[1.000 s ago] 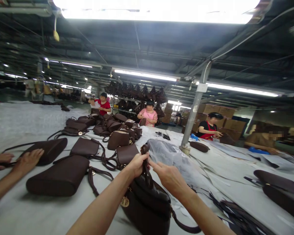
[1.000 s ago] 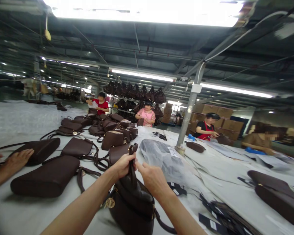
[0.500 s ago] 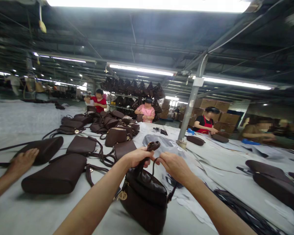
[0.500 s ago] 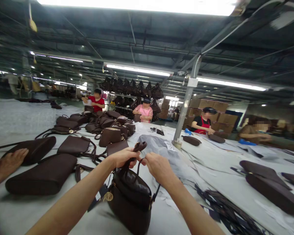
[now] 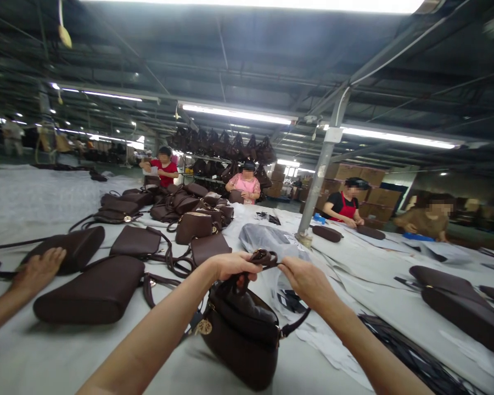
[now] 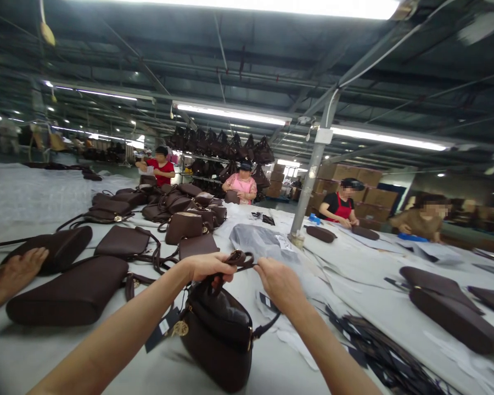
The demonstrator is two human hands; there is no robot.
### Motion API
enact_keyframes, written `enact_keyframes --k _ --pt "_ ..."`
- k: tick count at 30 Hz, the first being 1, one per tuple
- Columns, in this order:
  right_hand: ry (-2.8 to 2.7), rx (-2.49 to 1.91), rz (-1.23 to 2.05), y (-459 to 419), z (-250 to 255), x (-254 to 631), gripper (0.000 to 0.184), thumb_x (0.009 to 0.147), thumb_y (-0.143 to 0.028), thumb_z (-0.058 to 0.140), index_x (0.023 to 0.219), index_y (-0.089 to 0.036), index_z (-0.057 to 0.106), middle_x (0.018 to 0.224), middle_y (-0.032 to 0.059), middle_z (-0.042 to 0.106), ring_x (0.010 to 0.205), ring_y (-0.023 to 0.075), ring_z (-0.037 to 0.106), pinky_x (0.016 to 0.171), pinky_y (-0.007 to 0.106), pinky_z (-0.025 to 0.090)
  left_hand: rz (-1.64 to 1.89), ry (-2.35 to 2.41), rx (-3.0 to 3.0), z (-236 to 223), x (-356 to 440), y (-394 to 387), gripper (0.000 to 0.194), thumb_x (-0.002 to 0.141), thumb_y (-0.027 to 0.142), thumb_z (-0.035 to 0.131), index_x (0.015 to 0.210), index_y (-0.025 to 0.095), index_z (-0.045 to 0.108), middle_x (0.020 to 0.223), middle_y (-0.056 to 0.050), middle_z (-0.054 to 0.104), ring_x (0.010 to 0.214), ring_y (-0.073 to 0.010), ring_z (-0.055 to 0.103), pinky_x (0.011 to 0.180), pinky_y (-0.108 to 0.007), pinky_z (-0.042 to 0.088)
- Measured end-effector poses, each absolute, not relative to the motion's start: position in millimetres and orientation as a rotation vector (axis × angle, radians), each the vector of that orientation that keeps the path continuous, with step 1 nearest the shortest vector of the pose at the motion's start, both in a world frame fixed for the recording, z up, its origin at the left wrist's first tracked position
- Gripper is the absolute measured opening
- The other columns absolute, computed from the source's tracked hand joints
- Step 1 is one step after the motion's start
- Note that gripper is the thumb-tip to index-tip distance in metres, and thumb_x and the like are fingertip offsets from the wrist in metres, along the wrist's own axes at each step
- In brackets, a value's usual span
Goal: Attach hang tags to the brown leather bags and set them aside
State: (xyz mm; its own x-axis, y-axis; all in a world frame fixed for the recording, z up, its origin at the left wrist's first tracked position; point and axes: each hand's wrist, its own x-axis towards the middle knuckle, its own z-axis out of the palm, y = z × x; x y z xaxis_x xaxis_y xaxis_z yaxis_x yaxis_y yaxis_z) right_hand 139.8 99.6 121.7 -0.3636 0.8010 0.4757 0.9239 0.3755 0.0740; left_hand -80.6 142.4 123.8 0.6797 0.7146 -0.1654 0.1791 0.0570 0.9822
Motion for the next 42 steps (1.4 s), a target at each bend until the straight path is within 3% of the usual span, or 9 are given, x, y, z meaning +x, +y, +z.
enact_keyframes --k 12,14,17,20,22,25,28,36,42 --pt "-2.371 -1.688 -0.407 82 114 159 0.021 0.096 -0.024 0.043 0.093 -0.02 0.063 0.086 0.0061 0.068 0.077 0.0204 0.064 0.064 0.029 0.041 0.322 0.751 1.481 129 -78 143 0.023 0.057 0.013 0.062 0.074 0.019 0.047 0.054 0.006 0.052 0.046 -0.0114 0.052 0.046 -0.022 0.043" --pt "-2.303 -1.643 -0.543 78 114 153 0.025 0.092 -0.027 0.051 0.114 -0.02 0.061 0.11 0.0107 0.067 0.094 0.0244 0.065 0.073 0.032 0.046 0.321 0.739 1.522 128 -78 144 0.022 0.057 0.013 0.062 0.071 0.019 0.045 0.052 0.008 0.047 0.043 -0.0086 0.046 0.043 -0.02 0.04" --pt "-2.257 -1.372 -0.834 75 116 131 0.07 0.08 -0.028 0.068 0.143 -0.018 0.039 0.146 0.0167 0.043 0.131 0.0345 0.043 0.1 0.046 0.04 0.3 0.725 1.616 126 -74 146 0.018 0.058 0.015 0.062 0.066 0.019 0.046 0.05 0.008 0.044 0.041 -0.0072 0.04 0.041 -0.02 0.036" --pt "-2.417 -1.156 -0.957 77 122 102 0.067 0.085 -0.022 0.062 0.146 -0.016 0.035 0.144 0.0155 0.046 0.134 0.0332 0.038 0.112 0.052 0.026 0.295 0.76 1.679 127 -69 149 0.015 0.059 0.016 0.062 0.063 0.018 0.047 0.049 0.007 0.043 0.043 -0.008 0.04 0.043 -0.021 0.035" --pt "-2.507 -1.202 -0.966 81 128 86 0.052 0.092 -0.014 0.048 0.143 -0.012 0.038 0.127 0.0156 0.06 0.118 0.029 0.054 0.109 0.051 0.031 0.318 0.771 1.708 129 -69 149 0.016 0.059 0.016 0.063 0.064 0.018 0.048 0.05 0.007 0.043 0.044 -0.0083 0.041 0.044 -0.021 0.036" --pt "-2.591 -1.414 -0.915 88 138 78 0.038 0.095 -0.009 0.034 0.129 -0.007 0.051 0.106 0.0162 0.064 0.09 0.025 0.063 0.083 0.04 0.049 0.375 0.72 1.792 133 -76 147 0.018 0.06 0.016 0.063 0.072 0.018 0.05 0.056 0.007 0.047 0.049 -0.0092 0.045 0.048 -0.022 0.039" --pt "-2.658 -1.548 -0.812 91 148 83 0.03 0.096 -0.01 0.033 0.112 -0.008 0.058 0.103 0.0165 0.061 0.083 0.0235 0.064 0.064 0.032 0.048 0.423 0.717 1.959 135 -87 146 0.022 0.064 0.019 0.062 0.084 0.018 0.053 0.067 0.005 0.054 0.06 -0.0123 0.053 0.056 -0.024 0.042" --pt "-2.726 -1.501 -0.696 97 162 105 0.032 0.098 -0.011 0.028 0.11 -0.011 0.057 0.11 0.0163 0.059 0.09 0.0222 0.062 0.067 0.03 0.047 0.725 0.853 2.317 108 -79 135 0.013 0.083 0.032 0.048 0.081 0.019 0.051 0.072 0.001 0.053 0.069 -0.0164 0.048 0.065 -0.027 0.037" --pt "-2.484 -1.318 -0.135 108 144 185 0.034 0.097 -0.03 0.047 0.128 -0.016 0.052 0.123 0.0103 0.058 0.103 0.0167 0.059 0.082 0.027 0.046 0.787 0.915 2.175 94 -75 130 0.019 0.084 0.038 0.048 0.08 0.019 0.05 0.072 0.001 0.052 0.067 -0.016 0.046 0.062 -0.026 0.037"
